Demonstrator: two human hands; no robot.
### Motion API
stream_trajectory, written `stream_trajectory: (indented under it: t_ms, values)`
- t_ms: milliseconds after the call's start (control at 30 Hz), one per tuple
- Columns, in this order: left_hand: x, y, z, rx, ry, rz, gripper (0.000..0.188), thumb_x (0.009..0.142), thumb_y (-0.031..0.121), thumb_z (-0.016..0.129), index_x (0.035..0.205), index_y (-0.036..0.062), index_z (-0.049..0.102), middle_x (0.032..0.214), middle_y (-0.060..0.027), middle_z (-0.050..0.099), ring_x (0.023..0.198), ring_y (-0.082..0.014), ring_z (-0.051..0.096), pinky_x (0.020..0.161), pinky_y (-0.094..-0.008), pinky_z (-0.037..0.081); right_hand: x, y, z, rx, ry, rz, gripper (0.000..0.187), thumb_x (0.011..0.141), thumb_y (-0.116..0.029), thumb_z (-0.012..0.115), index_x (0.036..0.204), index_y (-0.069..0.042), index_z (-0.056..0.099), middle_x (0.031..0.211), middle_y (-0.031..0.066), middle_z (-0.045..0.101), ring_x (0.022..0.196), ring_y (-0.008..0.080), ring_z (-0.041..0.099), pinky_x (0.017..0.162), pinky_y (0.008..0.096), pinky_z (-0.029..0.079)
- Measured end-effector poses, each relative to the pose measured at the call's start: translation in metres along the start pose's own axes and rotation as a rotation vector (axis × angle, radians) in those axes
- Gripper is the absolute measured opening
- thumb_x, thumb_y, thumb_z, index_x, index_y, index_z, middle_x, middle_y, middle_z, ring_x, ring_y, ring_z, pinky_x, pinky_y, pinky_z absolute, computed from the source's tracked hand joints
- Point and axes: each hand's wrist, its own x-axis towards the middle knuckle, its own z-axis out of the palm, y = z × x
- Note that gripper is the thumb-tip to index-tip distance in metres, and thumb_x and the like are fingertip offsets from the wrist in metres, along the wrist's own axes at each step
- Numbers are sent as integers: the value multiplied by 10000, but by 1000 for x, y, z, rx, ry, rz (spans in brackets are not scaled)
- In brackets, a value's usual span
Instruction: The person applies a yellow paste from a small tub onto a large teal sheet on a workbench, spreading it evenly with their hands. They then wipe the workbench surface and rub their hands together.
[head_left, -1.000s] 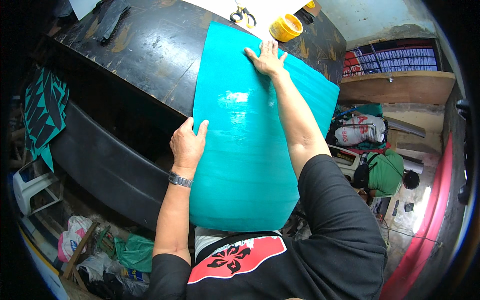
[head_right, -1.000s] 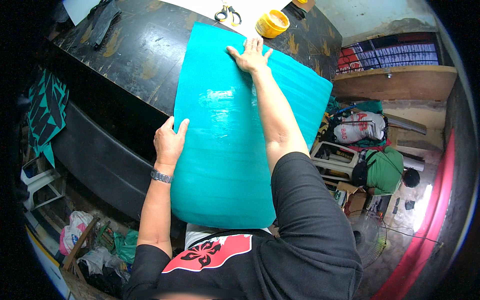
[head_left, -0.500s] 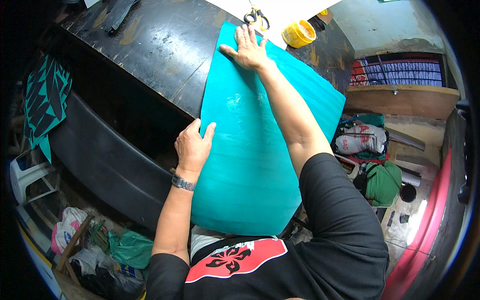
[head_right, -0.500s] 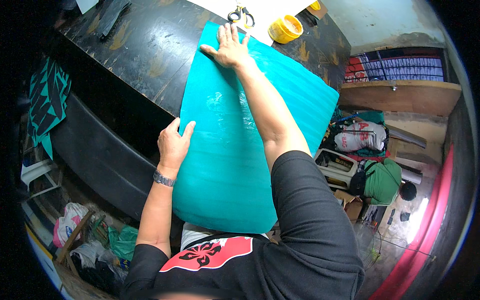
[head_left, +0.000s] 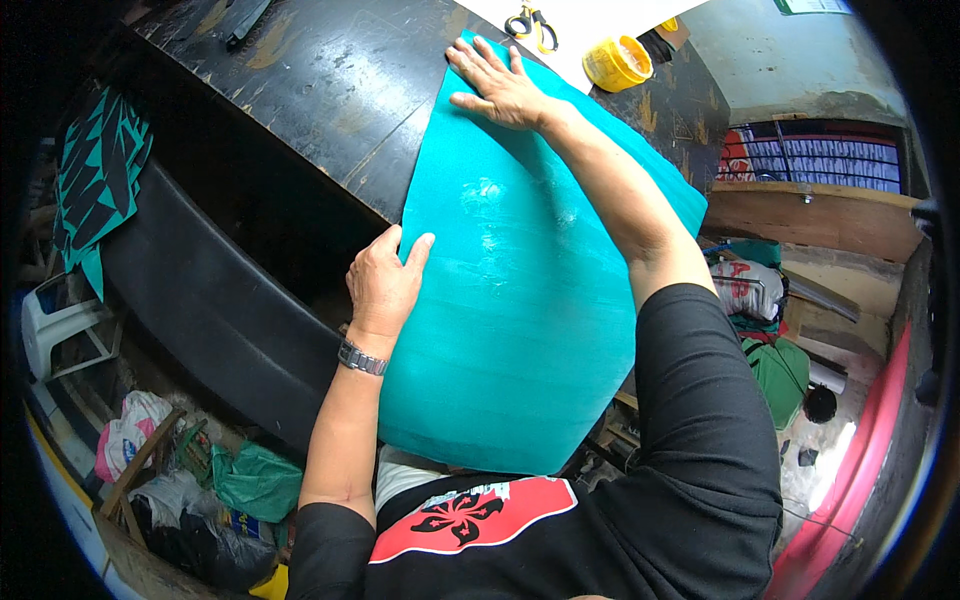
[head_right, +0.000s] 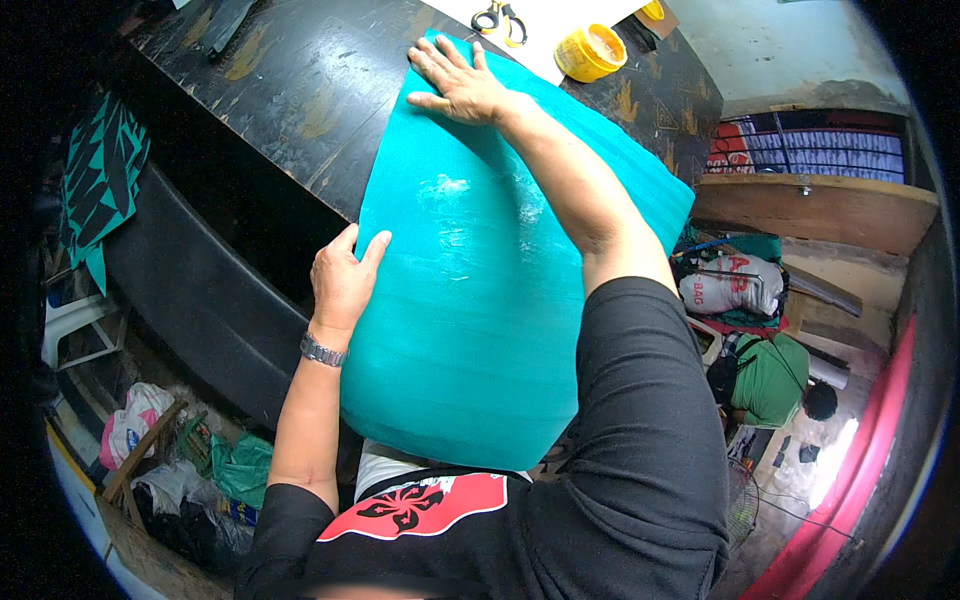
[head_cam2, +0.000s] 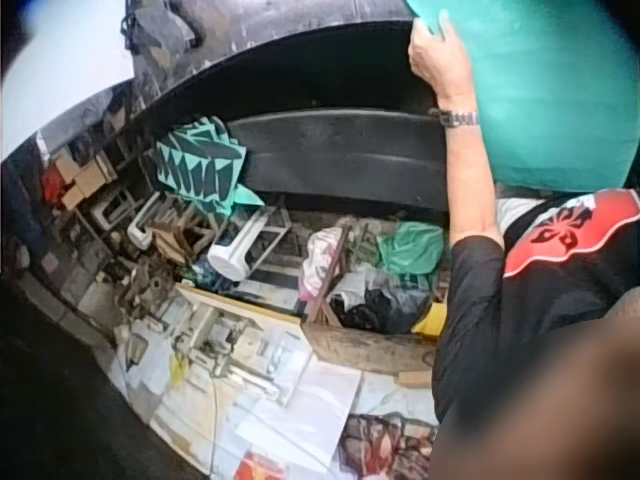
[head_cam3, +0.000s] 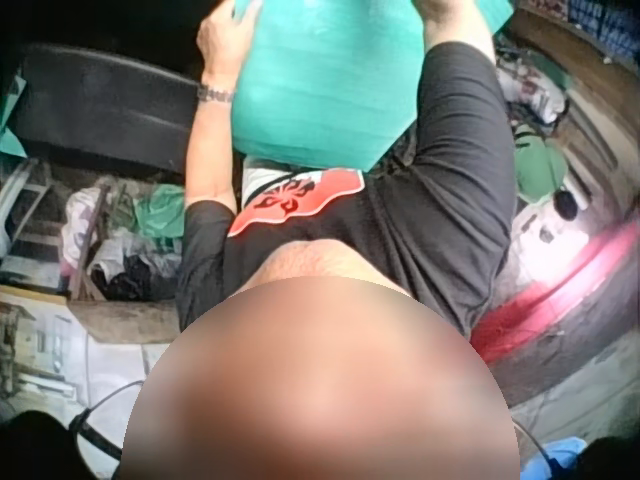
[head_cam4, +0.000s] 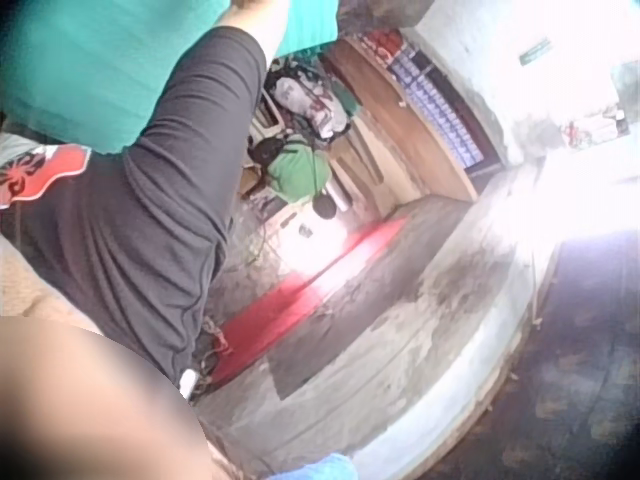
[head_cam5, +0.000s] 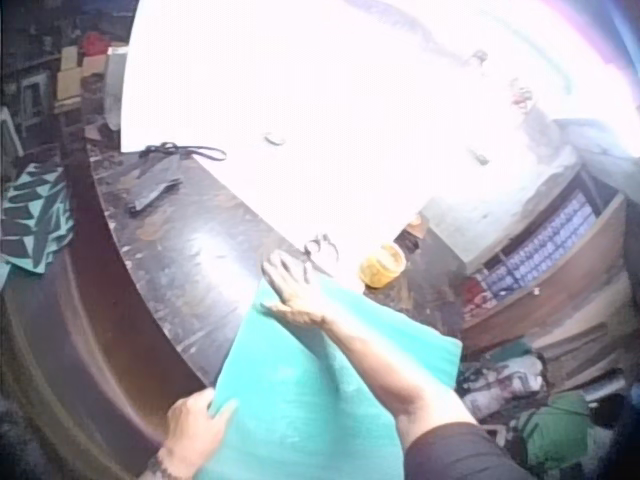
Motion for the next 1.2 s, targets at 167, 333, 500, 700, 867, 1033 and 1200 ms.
stream_trajectory:
  t_ms: [167, 333, 500, 700, 867, 1033, 1200]
  values:
    - [0, 0, 3, -32, 58, 15, 410, 855, 375, 672, 721, 18, 521, 695, -204, 602, 696, -435, 580, 591, -501, 439, -35, -27, -7, 39, -23, -155, 824, 899, -710, 292, 1523, -191, 154, 1588, 53, 124, 1468, 292, 28, 1120, 635, -21]
    - [-1, 2, 5, -14, 55, -22, 395, 852, 413, 668, 766, 39, 575, 702, -201, 616, 714, -430, 593, 600, -497, 451, -72, -73, -19, 72, -84, -224, 786, 917, -680, 296, 1521, -194, 169, 1584, 54, 148, 1467, 283, 57, 1112, 647, -19]
    - [0, 6, 3, 14, 77, -22, 427, 846, 442, 666, 755, 35, 578, 663, -195, 597, 688, -430, 583, 595, -495, 443, -108, -82, -33, 459, -220, -83, 678, 953, -624, 244, 1514, -244, 211, 1581, 33, 169, 1469, 271, 55, 1111, 641, -44]
    - [3, 7, 3, 64, 83, -57, 449, 833, 467, 673, 746, 34, 594, 649, -192, 590, 671, -427, 574, 592, -487, 437, -132, -19, -23, 85, -30, 460, 828, 910, -682, 308, 1515, -131, 182, 1583, 84, 144, 1470, 265, 45, 1117, 630, -38]
    - [2, 5, 7, 87, 106, -50, 440, 835, 471, 669, 762, 40, 611, 670, -191, 602, 684, -428, 577, 595, -480, 438, -109, -31, -10, 107, -62, 372, 999, 834, -764, 368, 1517, -79, 120, 1584, 137, 91, 1471, 272, 25, 1134, 595, -42]
    - [1, 9, 7, 37, 113, -23, 426, 847, 466, 655, 800, 43, 636, 743, -200, 634, 723, -422, 596, 623, -476, 453, -108, -75, -20, 221, -89, 176, 962, 836, -763, 363, 1510, -101, 185, 1572, 157, 137, 1462, 306, 92, 1119, 636, -7]
    - [1, 13, 3, 141, 78, -91, 435, 847, 478, 647, 796, 46, 637, 747, -202, 638, 736, -426, 599, 642, -486, 455, -134, -25, -60, 664, 152, 196, 411, 902, -491, 564, 1203, -230, 660, 1462, 204, 374, 1405, 342, 270, 1157, 483, 177]
